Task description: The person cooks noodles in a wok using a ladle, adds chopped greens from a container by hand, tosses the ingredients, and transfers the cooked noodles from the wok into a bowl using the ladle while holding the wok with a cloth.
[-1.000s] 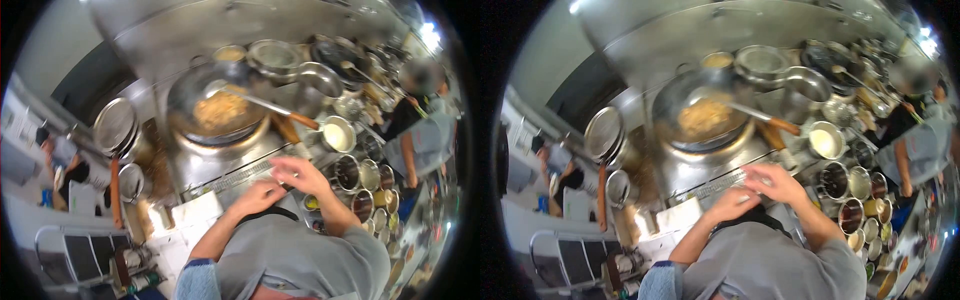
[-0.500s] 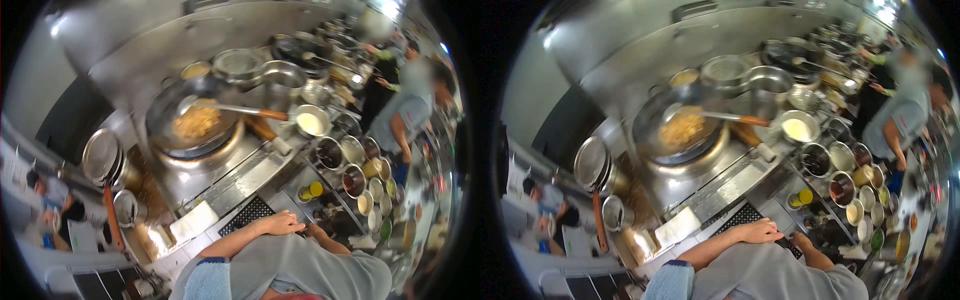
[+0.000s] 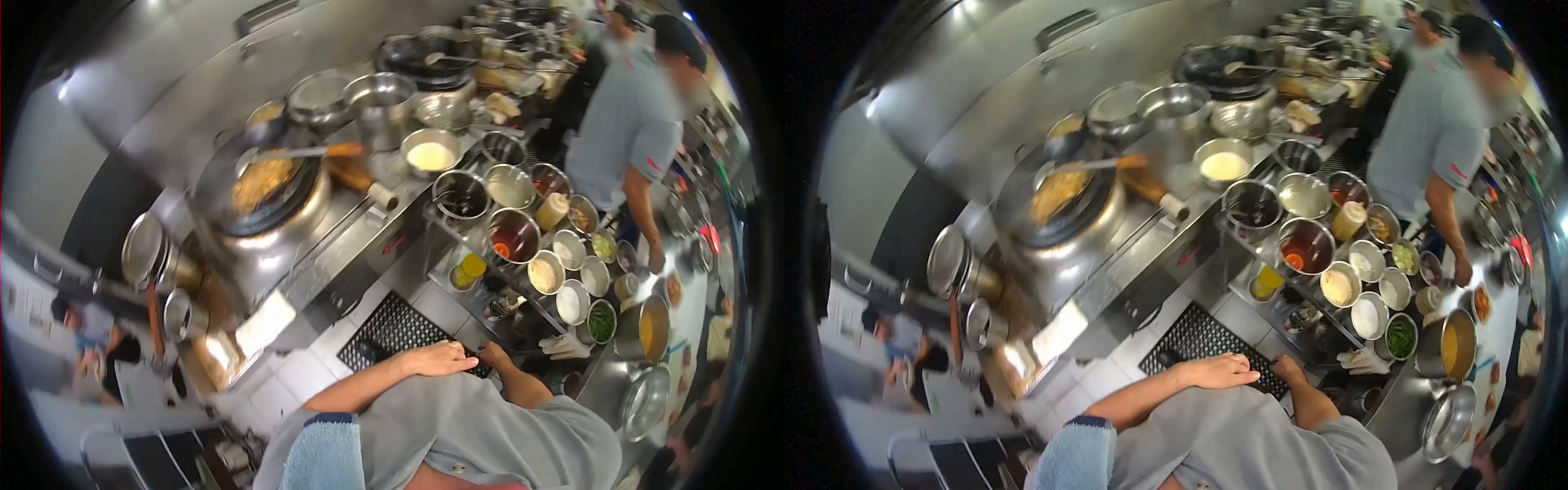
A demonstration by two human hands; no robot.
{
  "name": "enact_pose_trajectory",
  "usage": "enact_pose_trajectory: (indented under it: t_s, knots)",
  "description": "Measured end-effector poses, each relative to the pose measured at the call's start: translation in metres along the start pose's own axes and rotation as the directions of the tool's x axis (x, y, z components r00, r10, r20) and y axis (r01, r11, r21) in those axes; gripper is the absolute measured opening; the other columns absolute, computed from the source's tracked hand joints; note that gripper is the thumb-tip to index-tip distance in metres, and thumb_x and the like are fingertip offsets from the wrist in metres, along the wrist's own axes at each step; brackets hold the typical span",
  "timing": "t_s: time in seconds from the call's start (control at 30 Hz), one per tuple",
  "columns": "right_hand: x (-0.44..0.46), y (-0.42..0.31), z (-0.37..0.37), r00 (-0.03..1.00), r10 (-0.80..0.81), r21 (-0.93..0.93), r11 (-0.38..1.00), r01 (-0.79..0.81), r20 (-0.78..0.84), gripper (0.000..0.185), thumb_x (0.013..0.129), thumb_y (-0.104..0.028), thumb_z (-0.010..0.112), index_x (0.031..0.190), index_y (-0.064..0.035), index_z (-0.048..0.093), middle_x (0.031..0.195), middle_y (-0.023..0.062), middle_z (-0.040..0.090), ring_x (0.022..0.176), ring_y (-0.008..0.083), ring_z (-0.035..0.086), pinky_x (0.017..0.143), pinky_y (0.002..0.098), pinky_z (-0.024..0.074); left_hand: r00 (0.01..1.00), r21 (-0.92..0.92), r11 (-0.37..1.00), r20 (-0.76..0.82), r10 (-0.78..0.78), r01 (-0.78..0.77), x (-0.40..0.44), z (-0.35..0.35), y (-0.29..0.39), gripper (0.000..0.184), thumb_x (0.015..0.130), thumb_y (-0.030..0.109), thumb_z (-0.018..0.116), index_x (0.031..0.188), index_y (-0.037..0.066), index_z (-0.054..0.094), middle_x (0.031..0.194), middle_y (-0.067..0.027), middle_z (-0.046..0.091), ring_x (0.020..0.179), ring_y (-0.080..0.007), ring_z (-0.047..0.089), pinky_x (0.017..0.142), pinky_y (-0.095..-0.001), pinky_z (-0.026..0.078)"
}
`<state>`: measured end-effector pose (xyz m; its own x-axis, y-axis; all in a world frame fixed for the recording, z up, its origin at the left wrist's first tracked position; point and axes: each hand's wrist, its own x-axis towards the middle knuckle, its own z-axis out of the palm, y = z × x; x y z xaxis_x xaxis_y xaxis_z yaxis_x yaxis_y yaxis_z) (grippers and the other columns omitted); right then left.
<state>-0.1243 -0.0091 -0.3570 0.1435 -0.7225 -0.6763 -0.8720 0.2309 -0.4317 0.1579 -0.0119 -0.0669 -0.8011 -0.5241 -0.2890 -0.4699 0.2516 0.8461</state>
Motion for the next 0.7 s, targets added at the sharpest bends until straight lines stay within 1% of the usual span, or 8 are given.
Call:
enact_pose_trajectory:
  t_s: [0.03, 0.13, 0.17, 0.27, 0.4, 0.53, 0.63, 0.7]
  knots:
    - [-0.003, -0.004, 0.003, 0.997, 0.056, 0.023, 0.998, -0.057, 0.052, 0.038, 0.076, -0.023, 0.063, 0.109, -0.0044, 0.067, 0.093, 0.0181, 0.07, 0.08, 0.0327, 0.069, 0.075, 0.0414, 0.0536, 1.0, 0.015, 1.0, 0.026, 0.011, -0.011, -0.003, 0.003, 0.01, 0.063, 0.099, 0.05, 0.036, 0.103, -0.005, 0.064, 0.115, -0.0253, 0.058, 0.112, -0.0357, 0.053, 0.098, -0.0399, 0.04]
    - [-0.011, 0.029, 0.037, 0.998, -0.059, -0.253, 0.965, 0.062, 0.018, 0.037, 0.073, -0.022, 0.063, 0.106, -0.0051, 0.069, 0.098, 0.018, 0.069, 0.089, 0.0344, 0.068, 0.081, 0.0412, 0.0521, 0.995, -0.039, 0.999, 0.091, 0.034, -0.03, 0.002, 0.021, 0.012, 0.064, 0.099, 0.051, 0.033, 0.105, -0.004, 0.065, 0.119, -0.0256, 0.056, 0.115, -0.0367, 0.051, 0.101, -0.0409, 0.039]
    - [-0.012, 0.034, 0.041, 0.996, -0.077, -0.261, 0.961, 0.087, 0.049, 0.037, 0.073, -0.022, 0.063, 0.105, -0.0051, 0.069, 0.098, 0.018, 0.069, 0.09, 0.0345, 0.068, 0.081, 0.0412, 0.052, 0.989, -0.023, 0.999, 0.148, -0.019, 0.023, 0.006, 0.026, 0.011, 0.065, 0.1, 0.05, 0.031, 0.105, -0.005, 0.065, 0.123, -0.0265, 0.054, 0.116, -0.038, 0.05, 0.102, -0.0413, 0.038]
    - [-0.019, 0.042, 0.059, 0.99, -0.056, -0.187, 0.979, 0.08, 0.128, 0.036, 0.073, -0.022, 0.063, 0.105, -0.005, 0.069, 0.099, 0.0181, 0.069, 0.091, 0.0345, 0.067, 0.082, 0.0413, 0.0519, 0.99, 0.036, 0.998, 0.135, -0.049, 0.045, 0.012, 0.042, -0.001, 0.065, 0.1, 0.049, 0.03, 0.104, -0.006, 0.065, 0.122, -0.0285, 0.055, 0.114, -0.0393, 0.051, 0.098, -0.042, 0.04]
    - [-0.022, 0.018, 0.061, 0.983, -0.037, -0.028, 0.999, 0.043, 0.18, 0.036, 0.073, -0.022, 0.062, 0.104, -0.005, 0.069, 0.1, 0.0183, 0.069, 0.093, 0.0346, 0.067, 0.083, 0.0414, 0.0517, 0.979, 0.031, 0.999, 0.199, -0.033, 0.028, 0.011, 0.036, 0.011, 0.071, 0.096, 0.053, 0.032, 0.098, -0.01, 0.066, 0.107, -0.029, 0.063, 0.105, -0.0403, 0.058, 0.092, -0.0465, 0.044]
    - [-0.026, -0.009, 0.048, 0.986, -0.036, 0.155, 0.988, 0.01, 0.162, 0.035, 0.073, -0.021, 0.062, 0.103, -0.0049, 0.069, 0.101, 0.0184, 0.068, 0.095, 0.0347, 0.066, 0.084, 0.0415, 0.0514, 0.981, 0.099, 0.991, 0.164, -0.101, 0.086, -0.009, 0.024, 0.031, 0.076, 0.095, 0.056, 0.03, 0.101, -0.01, 0.065, 0.109, -0.0289, 0.063, 0.108, -0.0405, 0.057, 0.094, -0.0482, 0.043]
    - [-0.033, -0.022, 0.042, 0.991, -0.033, 0.247, 0.969, 0.001, 0.127, 0.035, 0.073, -0.021, 0.062, 0.103, -0.0049, 0.069, 0.102, 0.0185, 0.068, 0.097, 0.0348, 0.065, 0.085, 0.0416, 0.0513, 0.992, 0.083, 0.996, 0.124, -0.035, 0.025, -0.009, 0.031, 0.01, 0.08, 0.095, 0.059, 0.027, 0.103, -0.011, 0.064, 0.109, -0.029, 0.063, 0.108, -0.041, 0.057, 0.096, -0.0476, 0.042]
    - [-0.039, -0.03, 0.039, 0.994, -0.028, 0.284, 0.959, -0.003, 0.103, 0.035, 0.072, -0.021, 0.061, 0.103, -0.0048, 0.069, 0.102, 0.0186, 0.068, 0.098, 0.0348, 0.065, 0.085, 0.0417, 0.0512, 0.994, 0.149, 0.988, 0.1, 0.032, -0.047, -0.016, 0.027, 0.012, 0.078, 0.097, 0.056, 0.025, 0.098, -0.01, 0.066, 0.11, -0.0284, 0.062, 0.106, -0.0423, 0.057, 0.095, -0.0446, 0.043]
